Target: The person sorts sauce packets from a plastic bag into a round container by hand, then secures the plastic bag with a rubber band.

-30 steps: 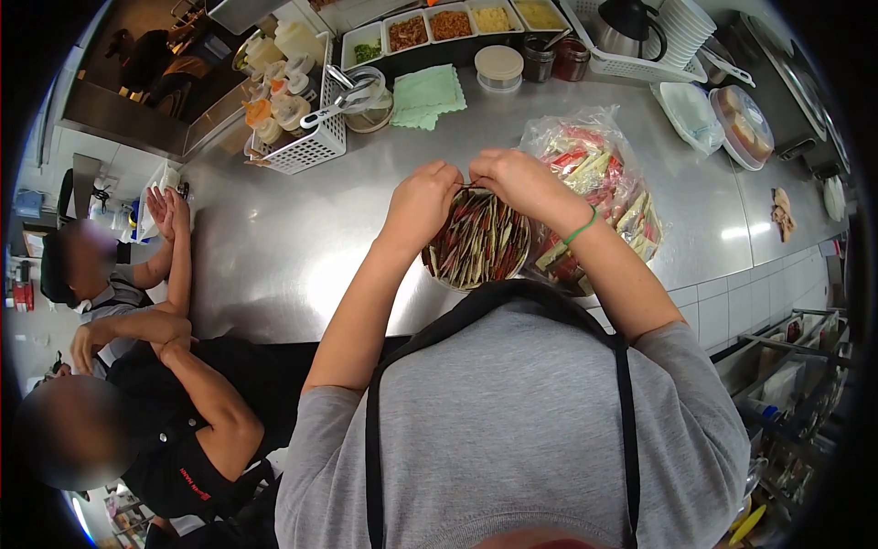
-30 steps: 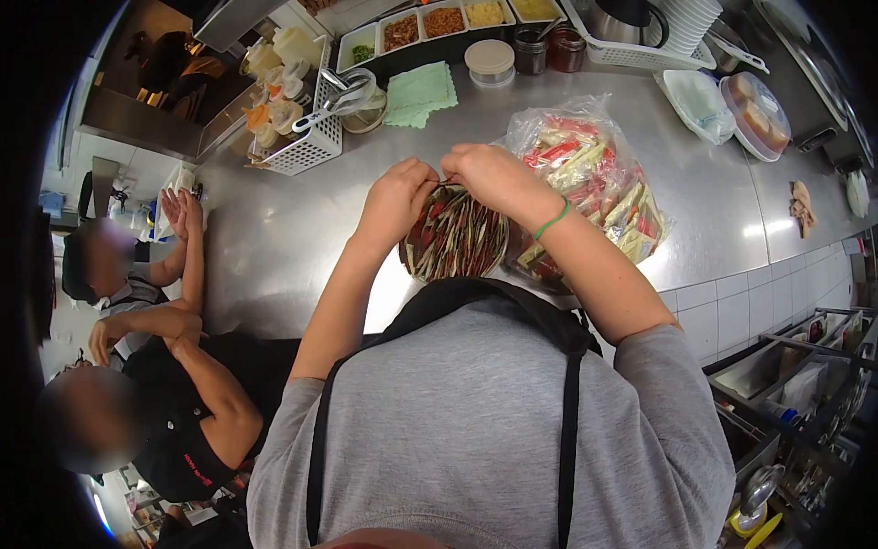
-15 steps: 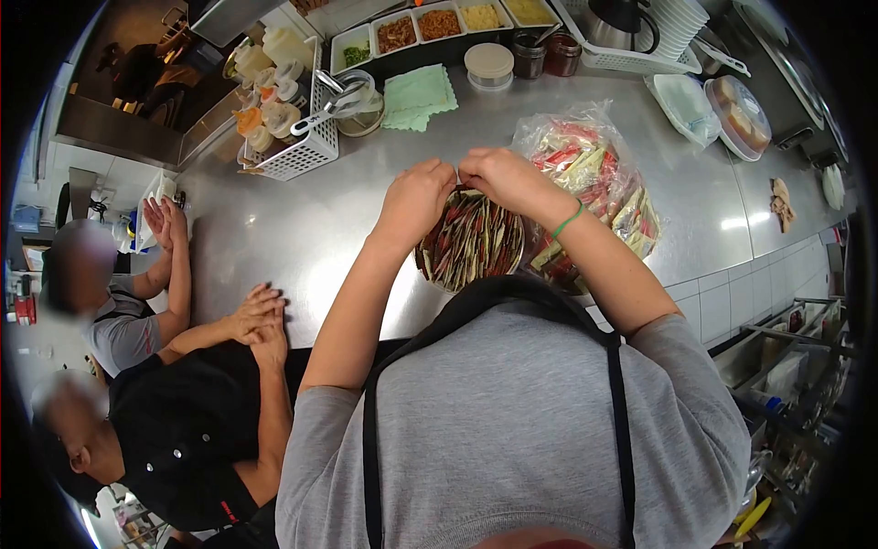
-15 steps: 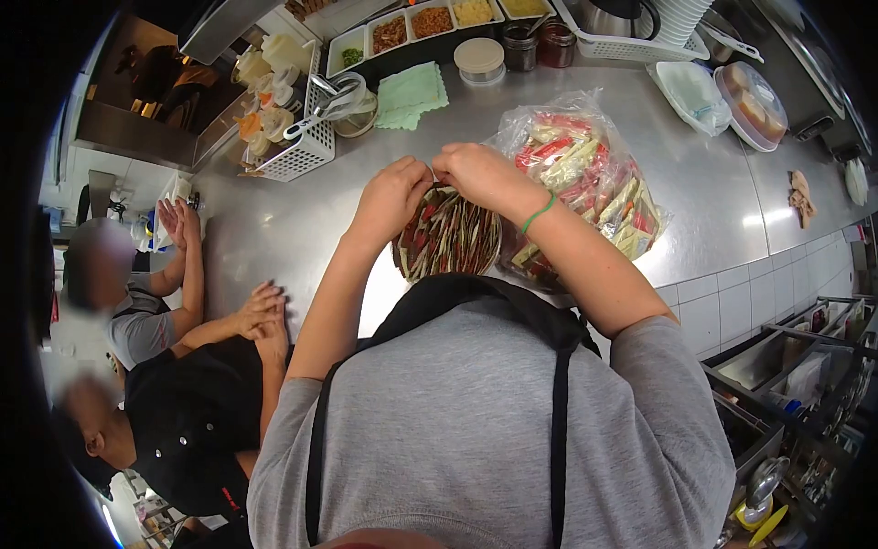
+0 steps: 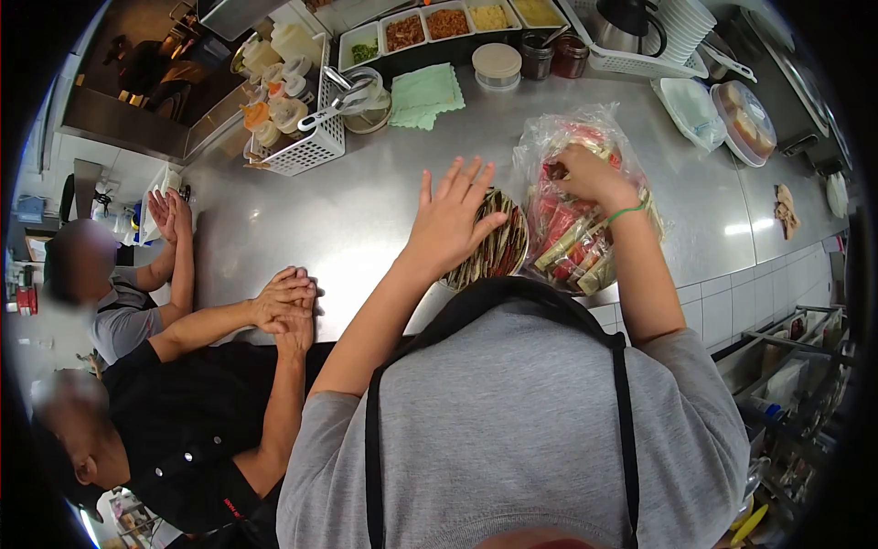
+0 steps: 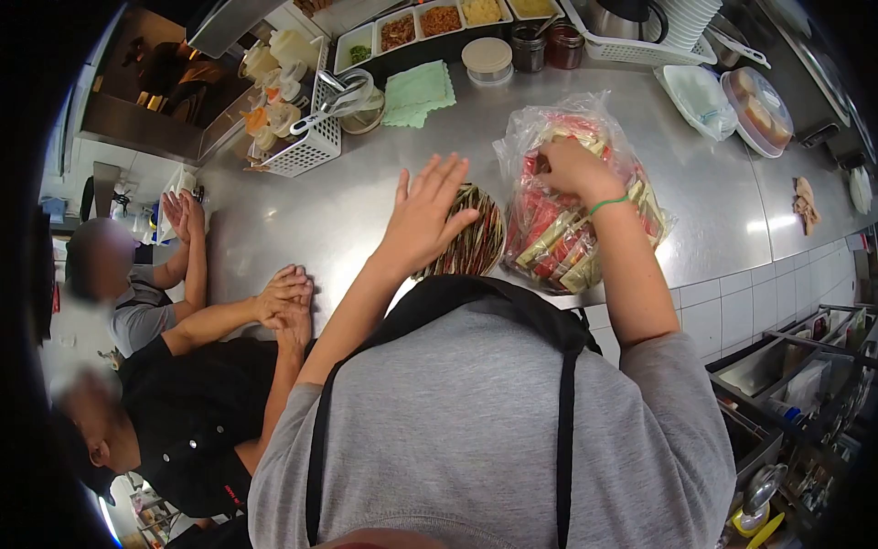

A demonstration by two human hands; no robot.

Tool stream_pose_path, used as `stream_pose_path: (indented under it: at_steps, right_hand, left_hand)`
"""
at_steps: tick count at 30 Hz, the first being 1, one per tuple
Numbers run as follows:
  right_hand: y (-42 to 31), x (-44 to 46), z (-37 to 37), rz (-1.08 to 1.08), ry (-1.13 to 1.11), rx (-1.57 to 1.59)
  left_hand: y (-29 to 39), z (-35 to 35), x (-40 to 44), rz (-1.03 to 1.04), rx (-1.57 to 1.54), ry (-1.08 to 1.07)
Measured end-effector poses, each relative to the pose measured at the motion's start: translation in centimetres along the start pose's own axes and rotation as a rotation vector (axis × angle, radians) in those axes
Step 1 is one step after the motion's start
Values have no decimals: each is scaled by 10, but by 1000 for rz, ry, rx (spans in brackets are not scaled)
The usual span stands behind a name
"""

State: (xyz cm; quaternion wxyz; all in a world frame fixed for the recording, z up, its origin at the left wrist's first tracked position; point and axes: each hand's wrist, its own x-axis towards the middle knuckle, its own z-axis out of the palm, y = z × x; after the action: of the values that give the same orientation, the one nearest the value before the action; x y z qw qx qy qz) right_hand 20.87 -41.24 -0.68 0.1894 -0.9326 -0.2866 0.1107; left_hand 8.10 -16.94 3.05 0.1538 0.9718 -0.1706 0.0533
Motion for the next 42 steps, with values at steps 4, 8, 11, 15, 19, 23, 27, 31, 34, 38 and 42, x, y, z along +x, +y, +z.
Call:
stream_pose_path:
  at_steps: [4, 8, 11, 15, 19, 23, 27, 31, 34, 38, 42]
  right_hand:
    - [-8, -1, 9, 90, 17, -68]
    - [-10, -1, 22, 51, 216, -23]
    - [-13, 1, 21, -2, 88, -67]
    - [-17, -19, 7, 9, 263, 38]
    - [-24, -44, -43, -11, 533, 219]
    - [-18, -58, -81, 73, 781, 1060]
    - [-23, -52, -84, -17, 804, 1407]
    - [-42, -42, -65, -59, 671, 1460]
    - [-50, -39, -61, -66, 588, 1436]
    - [-57, -44, -60, -74, 526, 1475]
    - [-51, -44, -53, -51, 509, 1746]
  left_hand:
    - [1, 2, 3, 16, 40, -118]
    - [4, 4, 9, -3, 58, -179]
    - [2, 6, 10, -7, 69, -193]
    - [2, 4, 11, 12, 56, -210]
    - [10, -9, -5, -73, -45, -43]
    - [13, -17, -25, -272, -93, -59]
    - [19, 4, -35, -216, 32, -123]
    - [35, 1, -30, -241, 96, -172]
    - [11, 10, -25, -116, 86, -211]
    - [-21, -13, -10, 231, -131, -324]
    - [-8, -37, -13, 37, -30, -257]
